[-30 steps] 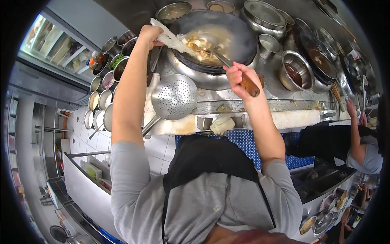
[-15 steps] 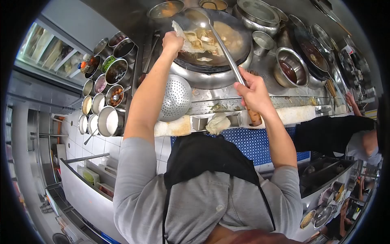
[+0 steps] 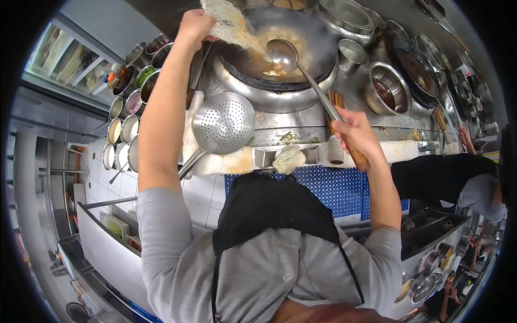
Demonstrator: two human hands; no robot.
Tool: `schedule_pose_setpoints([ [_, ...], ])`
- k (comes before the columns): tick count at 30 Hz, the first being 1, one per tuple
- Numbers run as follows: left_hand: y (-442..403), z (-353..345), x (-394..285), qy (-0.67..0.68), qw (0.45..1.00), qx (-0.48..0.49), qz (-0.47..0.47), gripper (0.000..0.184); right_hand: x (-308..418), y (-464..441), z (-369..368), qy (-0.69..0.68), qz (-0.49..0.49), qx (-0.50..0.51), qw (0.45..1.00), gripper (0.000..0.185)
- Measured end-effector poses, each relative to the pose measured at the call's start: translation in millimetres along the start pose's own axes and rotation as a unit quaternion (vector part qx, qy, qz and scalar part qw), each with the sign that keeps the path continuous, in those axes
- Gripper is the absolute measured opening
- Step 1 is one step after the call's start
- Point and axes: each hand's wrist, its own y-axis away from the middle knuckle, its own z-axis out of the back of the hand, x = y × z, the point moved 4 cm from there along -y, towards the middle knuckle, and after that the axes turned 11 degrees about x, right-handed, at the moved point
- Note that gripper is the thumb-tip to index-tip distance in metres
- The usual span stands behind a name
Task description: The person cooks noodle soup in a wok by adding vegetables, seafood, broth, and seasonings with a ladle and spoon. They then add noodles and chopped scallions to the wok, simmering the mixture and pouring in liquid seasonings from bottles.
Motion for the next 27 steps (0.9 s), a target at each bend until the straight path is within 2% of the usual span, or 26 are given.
schedule_pose_setpoints([
  [2,9,11,-2,-0.006,1.000,-0.006,0.005,0.022,-4,-19,-3,0.060,0.015,-0.007,0.998,0.046],
  [8,14,25,36,-0.003,0.997,-0.021,0.071,0.024,7,15,5,-0.019,-0.005,0.051,0.998,0.051],
  [9,12,25,41,-0.002,0.996,-0.028,0.079,0.024,8,15,6,-0.005,-0.010,0.063,0.998,0.056],
  [12,11,20,54,-0.003,0.994,-0.041,0.103,0.026,3,-17,8,0.151,0.021,0.003,0.988,0.061],
  [13,8,18,63,0.012,0.993,-0.046,0.104,0.028,5,-31,9,0.229,0.027,-0.016,0.973,0.065],
  [15,4,14,72,0.011,0.992,-0.040,0.123,0.027,8,-65,10,0.381,0.080,-0.071,0.919,0.058],
  [18,8,5,72,0.016,0.991,-0.039,0.130,0.026,20,-110,4,0.547,0.250,-0.143,0.786,0.062],
  [21,8,0,72,0.004,0.991,-0.030,0.131,0.025,38,-122,-2,0.616,0.122,-0.064,0.776,0.060],
  [24,10,2,73,-0.005,0.991,-0.019,0.129,0.025,29,-101,11,0.686,0.052,-0.052,0.724,0.061],
  [27,9,5,83,0.014,0.991,-0.024,0.129,0.027,-1,-87,47,0.718,0.050,-0.099,0.687,0.060],
])
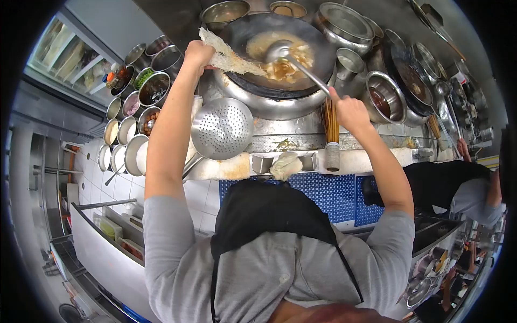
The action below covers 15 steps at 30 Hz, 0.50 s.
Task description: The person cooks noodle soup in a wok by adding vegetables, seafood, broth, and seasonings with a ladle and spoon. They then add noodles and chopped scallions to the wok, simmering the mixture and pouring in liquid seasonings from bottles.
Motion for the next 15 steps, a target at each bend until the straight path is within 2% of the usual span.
schedule_pose_setpoints([
  [3,-5,1,6,0.017,1.000,-0.010,0.010,0.028,-19,-4,-13,-0.028,-0.034,0.005,0.999,0.062],
  [4,-7,-2,8,0.019,1.000,-0.009,0.015,0.028,-14,-7,-5,-0.049,-0.042,-0.009,0.998,0.057],
  [7,-22,-15,14,0.007,1.000,0.003,0.025,0.030,-2,-43,3,-0.104,-0.026,-0.103,0.989,0.050],
  [12,-39,-26,26,-0.079,0.997,-0.022,0.013,0.035,22,-73,28,-0.133,-0.037,-0.010,0.990,0.040],
  [15,-43,-11,22,-0.155,0.984,-0.048,-0.080,0.037,9,-40,15,-0.188,-0.044,0.021,0.981,0.041],
])
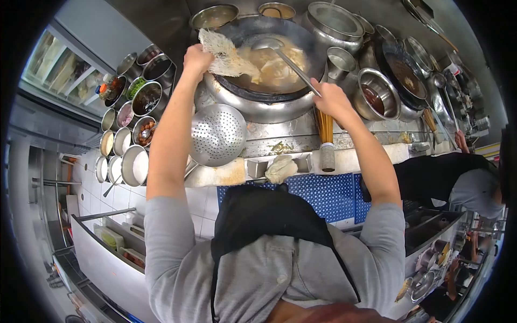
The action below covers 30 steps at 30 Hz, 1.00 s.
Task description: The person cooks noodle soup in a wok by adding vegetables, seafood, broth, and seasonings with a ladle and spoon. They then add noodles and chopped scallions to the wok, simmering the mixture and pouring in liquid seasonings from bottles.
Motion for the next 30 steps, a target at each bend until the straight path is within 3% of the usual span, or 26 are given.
schedule_pose_setpoints([
  [6,15,49,-51,-0.134,0.990,-0.022,-0.035,0.035,-21,18,8,-0.226,-0.034,-0.063,0.971,0.053],
  [10,16,59,-73,-0.175,0.984,-0.005,0.014,0.036,-9,1,-23,-0.476,-0.082,-0.032,0.875,0.042],
  [11,6,55,-64,-0.181,0.983,0.002,0.026,0.036,11,9,-31,-0.558,-0.064,0.004,0.827,0.021],
  [12,-4,50,-55,-0.187,0.981,0.009,0.039,0.036,29,22,-36,-0.637,-0.081,0.036,0.766,0.012],
  [14,-15,40,-42,-0.209,0.978,-0.005,0.027,0.037,64,48,-34,-0.744,-0.068,0.093,0.658,0.030],
  [17,3,32,-42,-0.112,0.991,0.027,0.073,0.036,72,39,-39,-0.944,-0.008,0.215,0.250,0.033],
  [18,4,32,-37,-0.143,0.987,0.021,0.071,0.036,74,43,-34,-0.961,0.000,0.217,0.174,0.031],
  [20,1,31,-28,-0.202,0.977,0.007,0.061,0.036,78,47,-34,-0.962,0.012,0.218,0.164,0.024],
  [25,20,-1,-29,-0.312,0.950,-0.002,0.018,0.034,63,67,-29,-0.935,0.059,0.209,0.280,0.016],
  [30,20,-66,-39,-0.328,0.941,0.051,0.063,0.040,49,78,-6,-0.917,0.050,0.171,0.357,0.013],
])
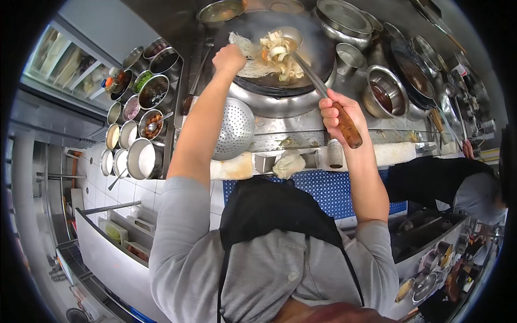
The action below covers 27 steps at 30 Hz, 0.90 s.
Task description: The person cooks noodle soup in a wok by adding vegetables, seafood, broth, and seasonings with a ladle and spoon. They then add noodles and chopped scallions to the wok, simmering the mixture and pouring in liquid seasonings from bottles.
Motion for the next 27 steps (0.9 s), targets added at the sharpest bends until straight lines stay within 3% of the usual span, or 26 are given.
schedule_pose_setpoints([
  [1,1,-6,-10,-0.013,1.000,0.018,-0.008,0.041,2,2,-5,0.052,0.016,-0.036,0.998,0.012],
  [3,5,-15,-27,-0.106,0.993,0.042,-0.017,0.045,6,6,-13,0.285,0.017,-0.111,0.952,0.015],
  [4,8,-18,-31,-0.153,0.987,0.053,-0.021,0.046,8,9,-14,0.394,0.015,-0.146,0.907,0.018],
  [5,11,-15,-32,-0.165,0.986,0.019,-0.032,0.047,6,8,-4,0.477,0.030,-0.154,0.865,0.039],
  [8,41,6,-34,-0.080,0.994,0.023,-0.068,0.045,-1,26,12,0.634,0.079,-0.196,0.744,0.054],
  [10,75,-2,-31,-0.021,0.973,-0.083,-0.216,0.034,-1,42,10,0.632,0.075,-0.196,0.746,0.060],
  [12,122,-16,-34,0.062,0.927,-0.125,-0.348,0.032,-1,54,8,0.622,0.053,-0.200,0.755,0.060],
  [16,161,-48,-44,0.045,0.900,-0.192,-0.389,0.028,-5,45,23,0.573,-0.007,-0.182,0.799,0.061],
  [19,160,-50,-50,0.015,0.909,-0.187,-0.372,0.027,-5,19,45,0.643,-0.001,-0.207,0.738,0.061],
  [22,148,-53,-55,0.013,0.911,-0.141,-0.388,0.022,-1,5,45,0.618,0.037,-0.245,0.746,0.061],
  [26,130,-66,-52,0.059,0.904,-0.125,-0.404,0.014,-23,-16,68,0.700,0.096,-0.310,0.636,0.063],
  [27,128,-68,-51,0.071,0.902,-0.122,-0.407,0.012,-35,-17,64,0.636,0.096,-0.304,0.703,0.062],
])
